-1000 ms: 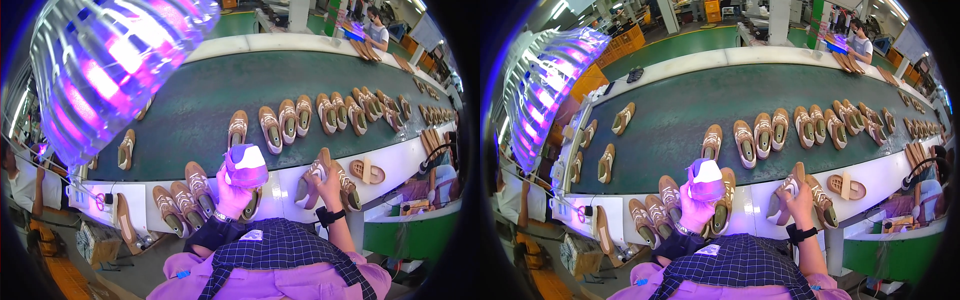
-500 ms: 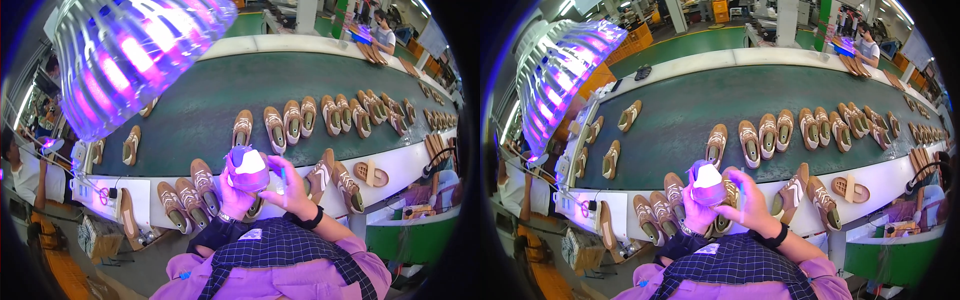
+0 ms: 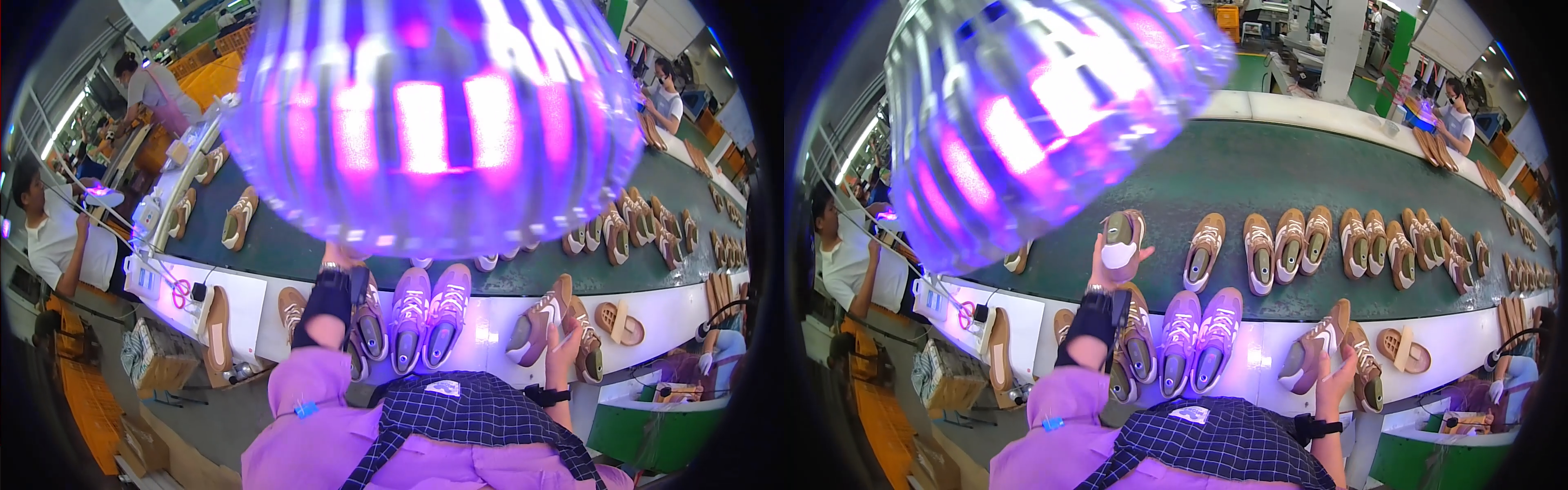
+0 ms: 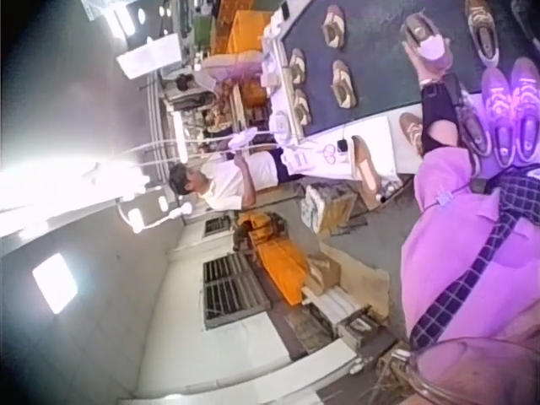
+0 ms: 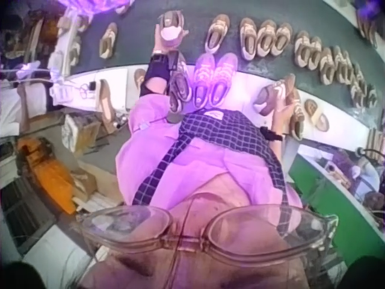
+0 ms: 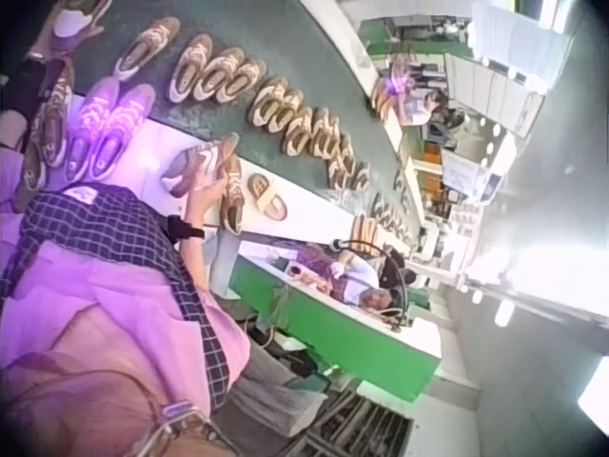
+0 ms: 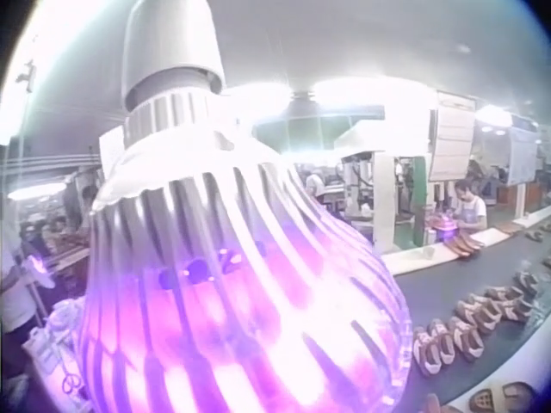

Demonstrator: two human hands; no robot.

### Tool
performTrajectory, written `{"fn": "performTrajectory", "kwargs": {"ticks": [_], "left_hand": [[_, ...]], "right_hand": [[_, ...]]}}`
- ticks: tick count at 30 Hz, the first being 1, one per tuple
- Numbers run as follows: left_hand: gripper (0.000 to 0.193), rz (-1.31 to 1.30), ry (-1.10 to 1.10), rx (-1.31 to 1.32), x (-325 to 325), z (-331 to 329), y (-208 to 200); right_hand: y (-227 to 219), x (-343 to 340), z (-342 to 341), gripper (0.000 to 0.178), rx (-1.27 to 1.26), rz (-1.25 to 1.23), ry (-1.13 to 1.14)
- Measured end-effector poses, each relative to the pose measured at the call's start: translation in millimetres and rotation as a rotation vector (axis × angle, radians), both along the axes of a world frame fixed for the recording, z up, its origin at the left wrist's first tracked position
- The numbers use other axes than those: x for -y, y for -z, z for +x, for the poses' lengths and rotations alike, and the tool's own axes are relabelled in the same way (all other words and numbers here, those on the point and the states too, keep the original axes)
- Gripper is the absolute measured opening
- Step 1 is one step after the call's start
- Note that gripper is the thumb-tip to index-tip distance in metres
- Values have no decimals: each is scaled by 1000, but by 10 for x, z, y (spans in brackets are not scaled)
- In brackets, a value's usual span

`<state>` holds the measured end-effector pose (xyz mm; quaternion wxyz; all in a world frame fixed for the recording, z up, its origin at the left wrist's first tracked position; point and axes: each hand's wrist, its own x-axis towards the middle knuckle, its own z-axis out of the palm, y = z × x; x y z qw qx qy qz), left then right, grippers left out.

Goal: Apply adhesive or sealant to shoe components and inspect quality on a factory assembly line.

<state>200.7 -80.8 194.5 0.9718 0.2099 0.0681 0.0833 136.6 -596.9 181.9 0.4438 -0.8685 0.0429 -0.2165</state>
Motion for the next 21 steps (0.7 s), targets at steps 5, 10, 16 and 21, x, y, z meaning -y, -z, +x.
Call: {"fn": "performTrajectory", "kwargs": {"ticks": [5,10,16,21], "left_hand": [[85,1300,-361,-964,-473,324,409],[101,1523,-21,-930,-346,396,536],[107,1390,-28,-962,-265,551,691],[106,1408,8,-999,-335,650,755]], "right_hand": [[430,-20,8,64,-115,-127,159],[439,-201,63,54,-343,327,0],[244,-158,171,48,-369,511,-123],[-176,-297,362,42,-486,1163,-321]]}}
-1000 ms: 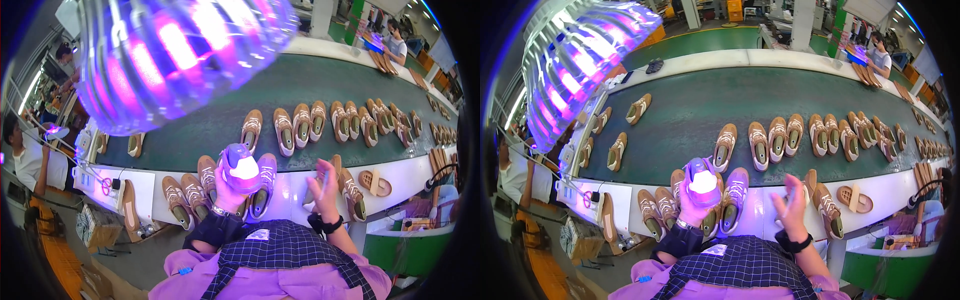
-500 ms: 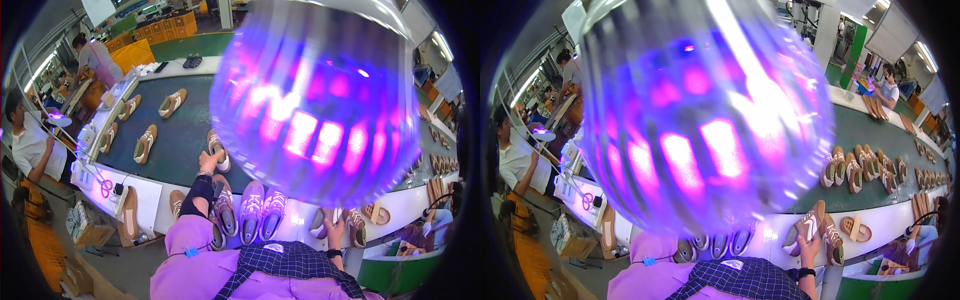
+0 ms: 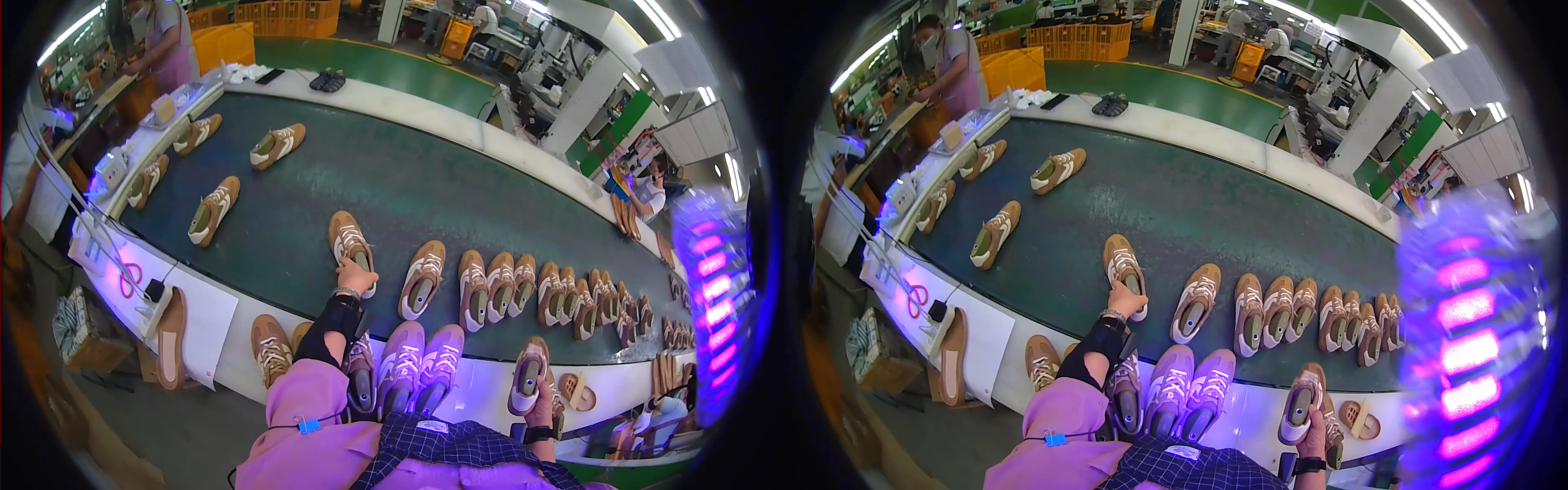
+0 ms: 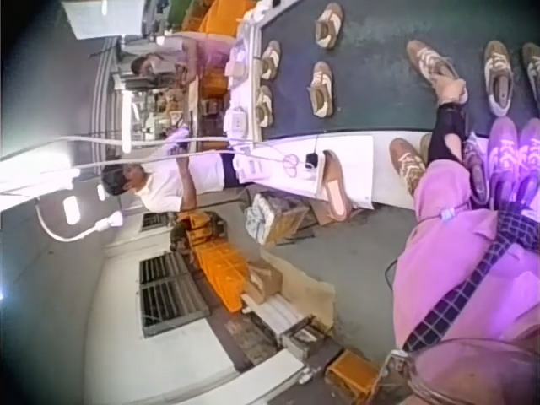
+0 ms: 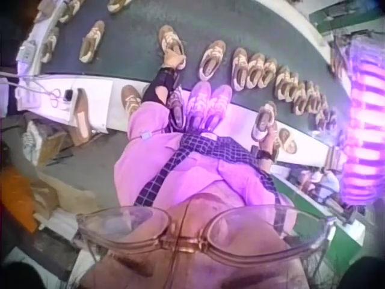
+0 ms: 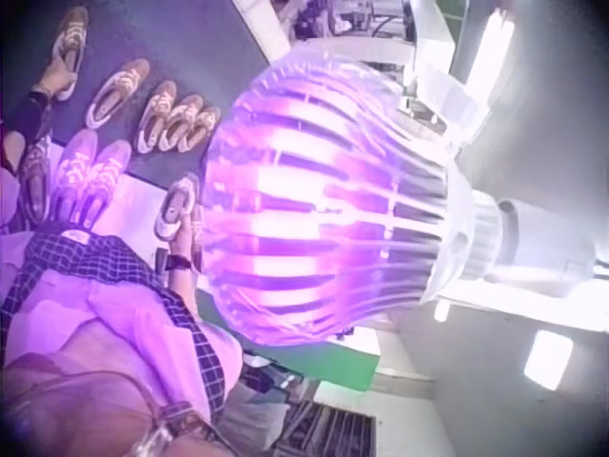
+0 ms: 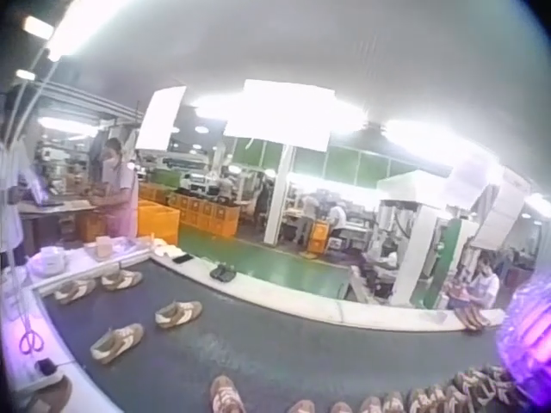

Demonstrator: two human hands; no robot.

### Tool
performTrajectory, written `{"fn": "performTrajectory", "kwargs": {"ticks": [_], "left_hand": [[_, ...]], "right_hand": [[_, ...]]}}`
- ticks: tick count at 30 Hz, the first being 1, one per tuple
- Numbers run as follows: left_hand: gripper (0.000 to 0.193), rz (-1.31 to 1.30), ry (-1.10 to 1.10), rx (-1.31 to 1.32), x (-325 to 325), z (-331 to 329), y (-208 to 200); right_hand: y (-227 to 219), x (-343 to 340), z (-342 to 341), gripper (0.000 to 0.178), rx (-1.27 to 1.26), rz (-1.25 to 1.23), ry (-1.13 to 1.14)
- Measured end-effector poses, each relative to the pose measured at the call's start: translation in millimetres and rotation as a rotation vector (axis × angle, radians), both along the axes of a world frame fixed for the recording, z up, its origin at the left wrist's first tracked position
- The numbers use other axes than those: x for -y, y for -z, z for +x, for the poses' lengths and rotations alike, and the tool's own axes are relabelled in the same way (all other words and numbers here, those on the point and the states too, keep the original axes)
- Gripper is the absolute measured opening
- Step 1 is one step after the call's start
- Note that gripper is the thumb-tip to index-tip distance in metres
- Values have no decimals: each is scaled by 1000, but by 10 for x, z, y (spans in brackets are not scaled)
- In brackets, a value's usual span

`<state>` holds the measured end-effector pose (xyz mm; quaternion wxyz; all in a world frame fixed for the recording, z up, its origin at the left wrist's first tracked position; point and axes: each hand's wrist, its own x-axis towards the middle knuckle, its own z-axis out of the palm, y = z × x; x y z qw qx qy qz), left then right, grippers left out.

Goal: Apply adhesive or sealant to shoe components and inspect quality on a factory assembly line.

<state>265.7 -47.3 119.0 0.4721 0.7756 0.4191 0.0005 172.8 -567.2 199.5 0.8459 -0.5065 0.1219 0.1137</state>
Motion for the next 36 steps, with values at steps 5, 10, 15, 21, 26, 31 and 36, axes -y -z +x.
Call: {"fn": "performTrajectory", "kwargs": {"ticks": [5,10,15,21,26,31,36], "left_hand": [[97,111,209,-17,-78,-15,-6],[95,93,235,-62,-146,-46,-75],[92,101,228,-44,-158,-56,-62],[88,129,208,-13,-190,-39,-54],[83,140,225,-54,-213,-19,-62],[87,125,223,-78,-240,-6,-59],[90,44,213,-41,-261,-89,-65]], "right_hand": [[-360,-959,599,46,25,-5,-350],[-190,-2466,1611,41,-51,245,-516],[-8,-3693,2976,40,62,245,-528],[391,-3934,2936,71,46,-472,-418],[617,-3243,1830,81,470,-1154,-167],[852,-3263,1637,54,19,-805,-370],[833,-3226,1758,31,-194,-509,-343]]}}
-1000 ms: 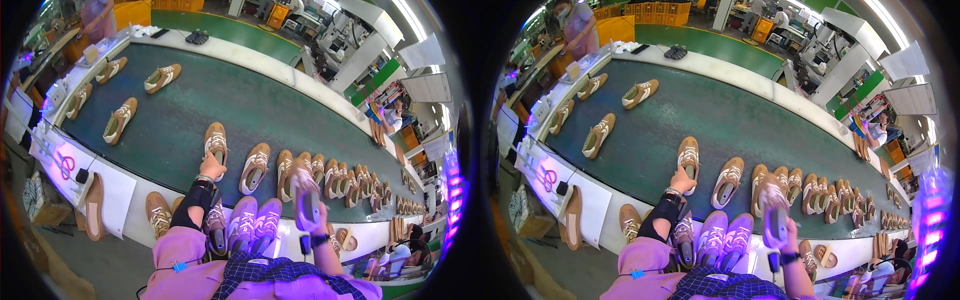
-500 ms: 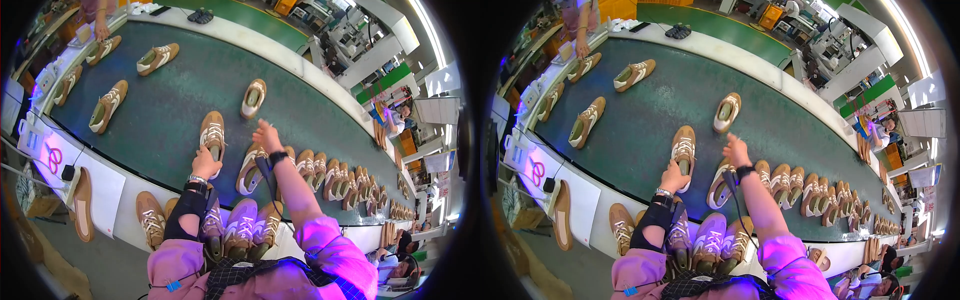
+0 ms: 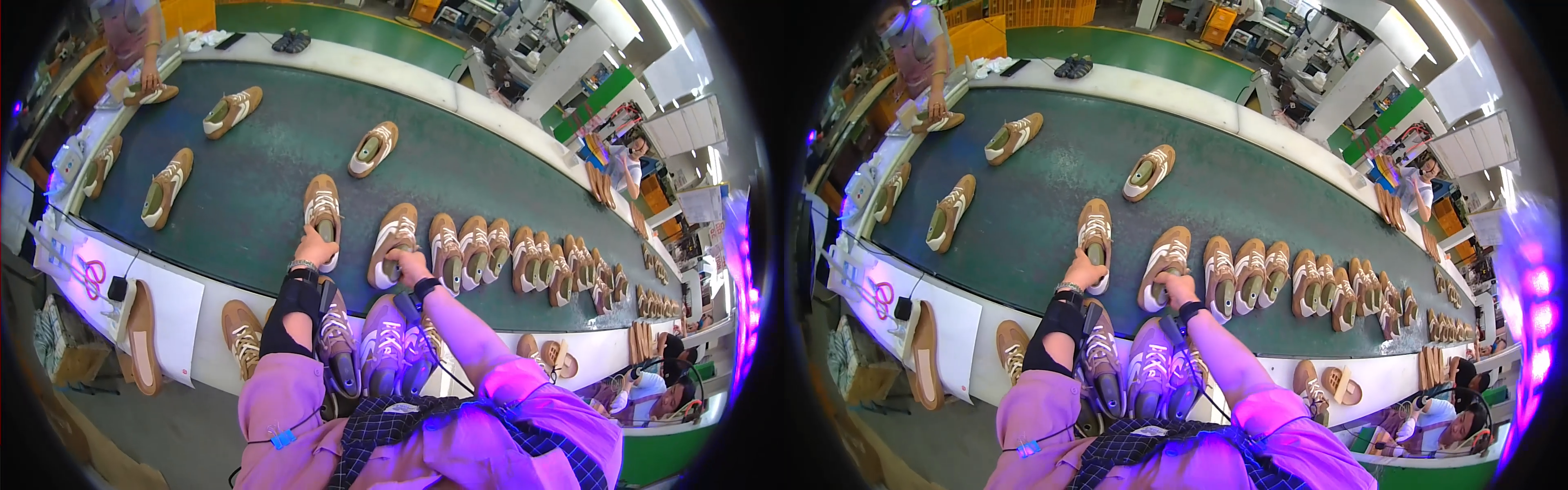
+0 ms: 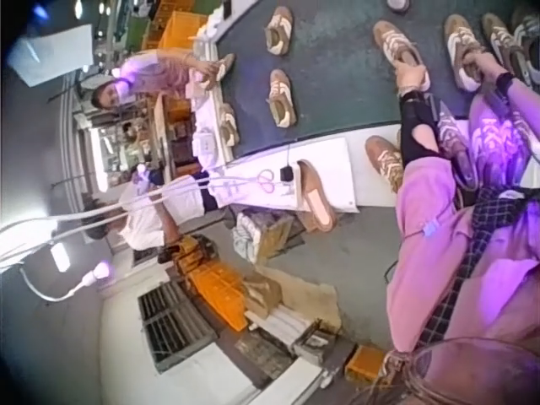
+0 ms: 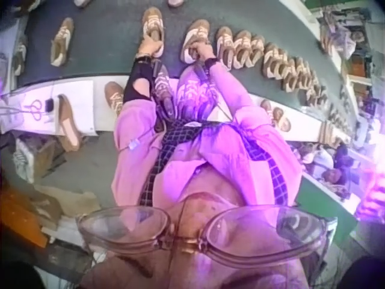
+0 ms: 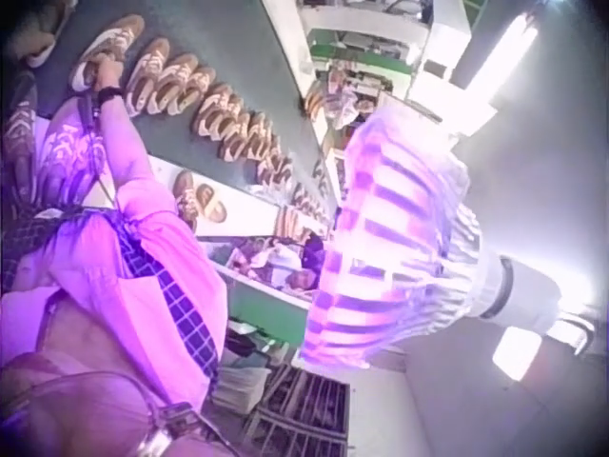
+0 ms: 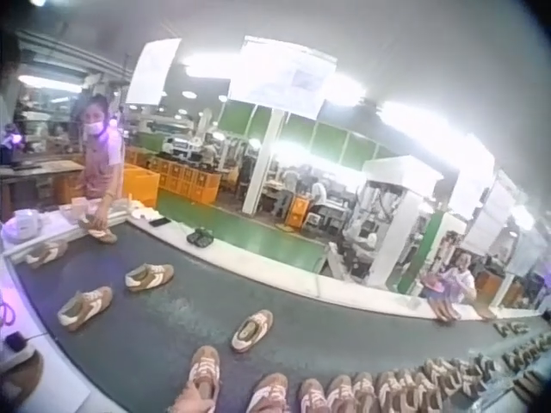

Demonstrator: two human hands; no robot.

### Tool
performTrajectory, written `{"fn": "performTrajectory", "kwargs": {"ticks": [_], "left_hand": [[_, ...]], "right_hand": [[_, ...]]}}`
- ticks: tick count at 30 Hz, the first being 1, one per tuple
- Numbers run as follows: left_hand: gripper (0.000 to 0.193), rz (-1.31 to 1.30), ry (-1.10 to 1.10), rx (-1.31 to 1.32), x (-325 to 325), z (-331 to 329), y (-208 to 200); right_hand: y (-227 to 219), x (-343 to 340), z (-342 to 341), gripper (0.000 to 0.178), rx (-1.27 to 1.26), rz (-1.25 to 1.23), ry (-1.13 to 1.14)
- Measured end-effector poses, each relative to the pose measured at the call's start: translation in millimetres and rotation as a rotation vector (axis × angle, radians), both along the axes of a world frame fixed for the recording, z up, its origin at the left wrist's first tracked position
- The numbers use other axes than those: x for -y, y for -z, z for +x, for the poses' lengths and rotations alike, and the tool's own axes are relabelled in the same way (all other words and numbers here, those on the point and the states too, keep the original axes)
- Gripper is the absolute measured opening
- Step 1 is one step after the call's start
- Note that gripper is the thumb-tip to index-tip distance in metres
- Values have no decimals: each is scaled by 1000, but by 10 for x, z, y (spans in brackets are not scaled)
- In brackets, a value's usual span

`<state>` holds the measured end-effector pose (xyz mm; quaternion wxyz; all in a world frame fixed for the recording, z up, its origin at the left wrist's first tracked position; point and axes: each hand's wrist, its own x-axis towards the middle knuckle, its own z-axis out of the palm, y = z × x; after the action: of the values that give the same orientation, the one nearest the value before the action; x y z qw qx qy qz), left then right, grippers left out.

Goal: Apply adhesive or sealant to shoe components and inspect quality on a factory assembly line.

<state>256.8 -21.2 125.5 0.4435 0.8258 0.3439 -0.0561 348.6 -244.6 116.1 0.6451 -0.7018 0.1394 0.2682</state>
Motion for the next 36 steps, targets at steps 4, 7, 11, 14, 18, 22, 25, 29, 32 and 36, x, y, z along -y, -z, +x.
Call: {"fn": "performTrajectory", "kwargs": {"ticks": [4,7,11,14,18,22,25,29,32,36], "left_hand": [[92,167,-144,203,247,-99,-149],[82,-34,-46,603,585,-250,-430],[69,-1223,72,636,1268,-633,-809],[71,-1661,226,616,1528,-986,-883],[73,-1762,29,600,1697,-1533,-656],[73,-1679,-131,616,1754,-1901,-488],[93,-1628,-133,630,1835,-2106,-540],[97,-1545,-195,675,1893,-2232,-701],[106,-1532,-223,684,1937,-2326,-728],[106,-1484,-272,749,1989,-2354,-657]], "right_hand": [[-596,347,84,28,-178,508,37],[-1139,606,-194,28,-12,551,-74],[-1614,1054,-904,49,327,589,-487],[-1623,1405,-1097,44,208,527,-555],[-1213,1699,-765,45,703,-73,-352],[-789,1791,-404,49,738,-565,-217],[-617,1643,-166,46,671,-747,-218],[-421,1449,46,59,643,-867,-274],[-261,1368,163,67,639,-962,-282],[-160,1351,286,66,618,-849,-171]]}}
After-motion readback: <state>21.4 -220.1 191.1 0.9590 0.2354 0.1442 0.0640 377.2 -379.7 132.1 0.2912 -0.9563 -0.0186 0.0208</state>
